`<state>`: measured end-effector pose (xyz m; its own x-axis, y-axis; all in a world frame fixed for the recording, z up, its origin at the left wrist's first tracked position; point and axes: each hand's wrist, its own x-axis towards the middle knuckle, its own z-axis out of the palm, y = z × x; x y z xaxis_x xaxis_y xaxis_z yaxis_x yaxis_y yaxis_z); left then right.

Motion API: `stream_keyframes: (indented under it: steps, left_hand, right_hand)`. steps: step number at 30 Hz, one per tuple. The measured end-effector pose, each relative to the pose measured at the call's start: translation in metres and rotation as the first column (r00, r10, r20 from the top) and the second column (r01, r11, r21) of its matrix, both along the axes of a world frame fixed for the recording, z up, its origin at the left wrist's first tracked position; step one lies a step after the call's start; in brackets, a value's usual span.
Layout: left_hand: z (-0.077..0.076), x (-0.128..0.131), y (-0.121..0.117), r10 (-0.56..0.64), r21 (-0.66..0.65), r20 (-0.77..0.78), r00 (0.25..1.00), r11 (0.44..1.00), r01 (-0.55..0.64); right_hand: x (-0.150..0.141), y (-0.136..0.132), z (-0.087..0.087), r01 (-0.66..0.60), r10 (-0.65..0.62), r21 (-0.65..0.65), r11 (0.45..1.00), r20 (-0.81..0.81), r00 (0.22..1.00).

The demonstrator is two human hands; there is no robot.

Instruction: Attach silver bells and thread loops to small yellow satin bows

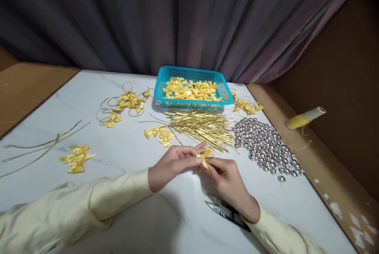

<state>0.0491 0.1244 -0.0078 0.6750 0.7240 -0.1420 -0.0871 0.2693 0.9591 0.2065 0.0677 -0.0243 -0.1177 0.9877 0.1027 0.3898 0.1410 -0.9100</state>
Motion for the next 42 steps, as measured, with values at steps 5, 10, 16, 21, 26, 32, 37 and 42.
stream_keyframes:
  steps: [5,10,16,21,26,32,37,42]
  left_hand:
    - [0.0029,0.0002,-0.0018,0.003,0.049,-0.041,0.999,0.999,-0.001]
    - [0.0030,-0.0003,-0.0039,0.003,0.043,-0.028,1.000,0.999,-0.002]
    - [0.0003,0.0005,-0.0031,-0.007,0.056,-0.014,1.000,0.998,0.008]
    - [0.0007,0.0005,-0.0037,-0.016,0.055,-0.005,1.000,0.998,0.016]
    - [0.0039,0.0005,-0.0041,-0.045,0.064,-0.003,0.999,0.997,0.045]
    - [0.0005,0.0006,0.0003,-0.040,-0.049,0.028,0.999,0.998,0.042]
    - [-0.0016,-0.0007,0.0023,0.015,-0.123,0.009,1.000,0.992,-0.013]
    - [0.0003,-0.0008,0.0030,0.025,-0.089,-0.011,1.000,0.996,-0.026]
  right_hand:
    - [-0.0016,-0.0001,0.0013,-0.001,0.001,0.003,1.000,0.005,1.000]
    - [-0.0026,-0.0005,0.0025,-0.023,0.024,0.010,1.000,-0.022,0.999]
    - [-0.0032,-0.0008,0.0017,-0.031,0.031,0.007,0.999,-0.019,0.999]
    - [-0.0037,-0.0013,0.0015,-0.035,0.035,0.006,0.999,-0.041,0.999]
    - [-0.0040,-0.0035,0.0022,-0.041,0.043,0.020,0.999,-0.064,0.997]
    - [-0.0040,-0.0033,0.0018,-0.061,0.057,-0.081,0.995,-0.056,0.997]
    - [-0.0032,-0.0019,0.0021,-0.083,0.081,-0.119,0.989,-0.022,0.996]
    - [-0.0044,-0.0034,0.0061,-0.089,0.085,-0.101,0.991,-0.037,0.996]
